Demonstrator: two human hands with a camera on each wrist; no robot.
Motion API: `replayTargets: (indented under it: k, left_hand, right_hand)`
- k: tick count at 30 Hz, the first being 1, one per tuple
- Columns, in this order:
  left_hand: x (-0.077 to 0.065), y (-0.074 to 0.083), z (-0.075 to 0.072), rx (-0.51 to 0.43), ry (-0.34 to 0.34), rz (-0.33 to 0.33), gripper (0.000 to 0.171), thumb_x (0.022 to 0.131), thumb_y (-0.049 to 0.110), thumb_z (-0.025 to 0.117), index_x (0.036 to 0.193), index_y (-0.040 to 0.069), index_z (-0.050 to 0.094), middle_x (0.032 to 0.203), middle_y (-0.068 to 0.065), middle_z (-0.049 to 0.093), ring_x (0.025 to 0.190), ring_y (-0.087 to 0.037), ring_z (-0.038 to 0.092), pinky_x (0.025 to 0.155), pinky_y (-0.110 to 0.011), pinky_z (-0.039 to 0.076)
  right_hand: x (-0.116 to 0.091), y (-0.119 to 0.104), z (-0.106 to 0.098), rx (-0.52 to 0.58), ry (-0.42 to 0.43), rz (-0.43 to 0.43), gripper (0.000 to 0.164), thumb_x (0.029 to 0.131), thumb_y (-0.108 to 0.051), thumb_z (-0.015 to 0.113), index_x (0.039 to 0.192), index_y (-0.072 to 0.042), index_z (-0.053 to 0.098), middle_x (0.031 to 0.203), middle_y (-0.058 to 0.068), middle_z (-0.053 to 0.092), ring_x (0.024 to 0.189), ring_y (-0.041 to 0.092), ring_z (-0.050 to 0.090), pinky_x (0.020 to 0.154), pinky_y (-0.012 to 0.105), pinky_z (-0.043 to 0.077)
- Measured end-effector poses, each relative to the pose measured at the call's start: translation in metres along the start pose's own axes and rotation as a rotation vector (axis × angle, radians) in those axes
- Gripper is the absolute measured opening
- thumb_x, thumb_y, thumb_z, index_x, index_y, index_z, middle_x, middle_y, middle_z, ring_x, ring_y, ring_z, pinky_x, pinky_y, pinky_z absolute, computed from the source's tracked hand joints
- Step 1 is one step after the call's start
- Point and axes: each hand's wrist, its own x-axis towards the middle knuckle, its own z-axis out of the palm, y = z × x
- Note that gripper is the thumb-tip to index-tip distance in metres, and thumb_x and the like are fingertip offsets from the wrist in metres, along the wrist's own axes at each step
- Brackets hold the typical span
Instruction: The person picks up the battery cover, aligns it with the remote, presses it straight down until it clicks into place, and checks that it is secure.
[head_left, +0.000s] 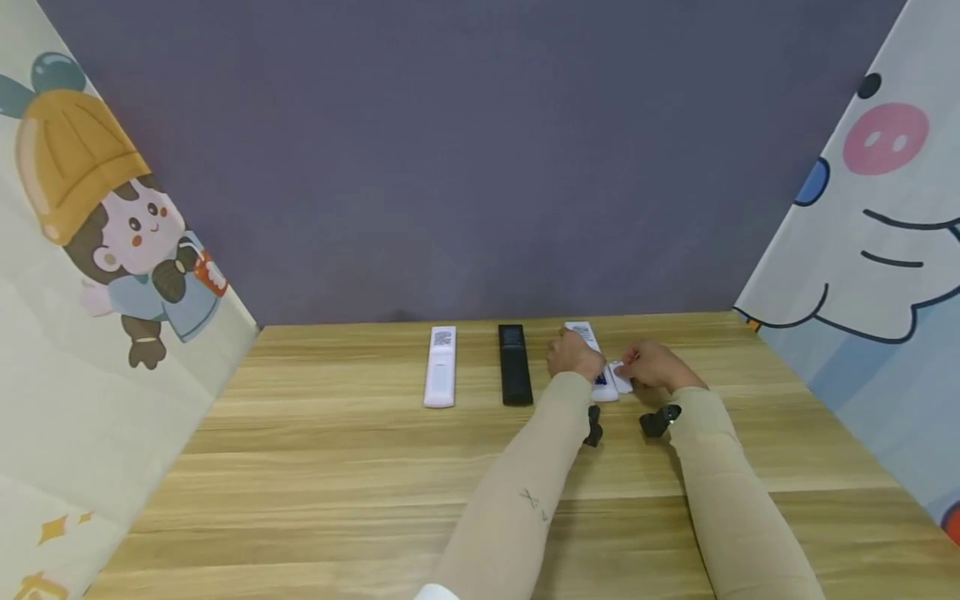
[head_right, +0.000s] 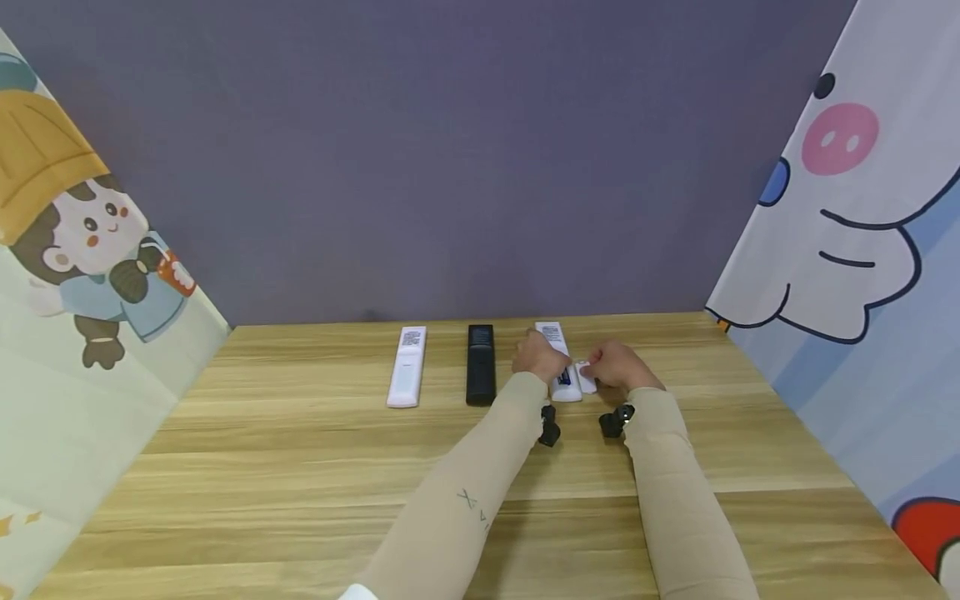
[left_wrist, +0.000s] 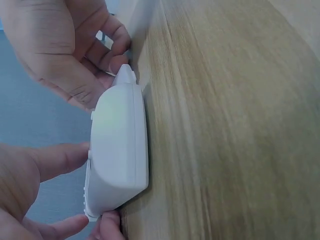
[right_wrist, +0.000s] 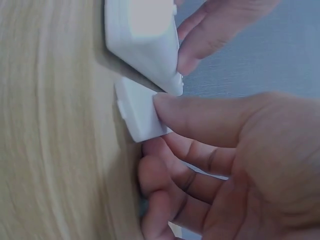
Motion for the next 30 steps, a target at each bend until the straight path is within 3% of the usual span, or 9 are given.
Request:
replayTargets:
  k: [6,13,20,25,30]
  left_hand:
    - [0.000,-0.001,-0.004,-0.049,-0.005,-0.008,0.069,0.075,0.031,0.086,0.134,0.009,0.055,0.105,-0.013,0.066,0.102,-0.029,0.066,0.087,-0.041,0.057]
    - [-0.001,0.001,-0.004,-0.082,-0.004,-0.029,0.071,0.072,0.033,0.089,0.130,0.009,0.056,0.103,-0.011,0.068,0.100,-0.029,0.067,0.086,-0.040,0.058]
    - [0.002,-0.002,-0.003,-0.093,-0.022,-0.006,0.062,0.074,0.034,0.088,0.123,0.008,0.059,0.098,-0.009,0.067,0.092,-0.027,0.066,0.082,-0.040,0.057]
    - [0.004,-0.005,-0.001,-0.096,-0.035,0.001,0.050,0.072,0.034,0.090,0.107,0.008,0.067,0.087,-0.006,0.067,0.081,-0.023,0.064,0.077,-0.038,0.057]
    - [0.005,-0.007,0.001,-0.102,-0.043,-0.019,0.050,0.071,0.035,0.091,0.106,0.008,0.069,0.084,-0.005,0.067,0.077,-0.022,0.064,0.074,-0.038,0.056]
  right_hand:
    - [-0.001,0.002,0.000,0.046,0.017,0.024,0.028,0.097,-0.016,0.066,0.108,0.008,0.061,0.091,0.013,0.066,0.077,0.018,0.063,0.070,0.029,0.048]
    - [-0.004,0.001,-0.002,0.085,0.030,0.048,0.026,0.098,-0.017,0.065,0.107,0.007,0.062,0.089,0.009,0.066,0.080,0.018,0.061,0.071,0.028,0.046]
    - [0.000,0.005,-0.004,0.109,0.012,0.033,0.022,0.100,-0.018,0.063,0.103,0.004,0.066,0.086,0.004,0.066,0.082,0.016,0.059,0.074,0.028,0.045]
    - [0.003,0.019,-0.005,0.271,-0.011,0.037,0.025,0.102,-0.015,0.059,0.111,0.007,0.064,0.082,-0.004,0.063,0.076,0.009,0.058,0.069,0.023,0.049]
    - [0.001,0.038,-0.005,0.537,-0.035,0.059,0.049,0.106,-0.017,0.055,0.141,0.016,0.044,0.090,-0.008,0.065,0.079,0.001,0.064,0.074,0.018,0.056]
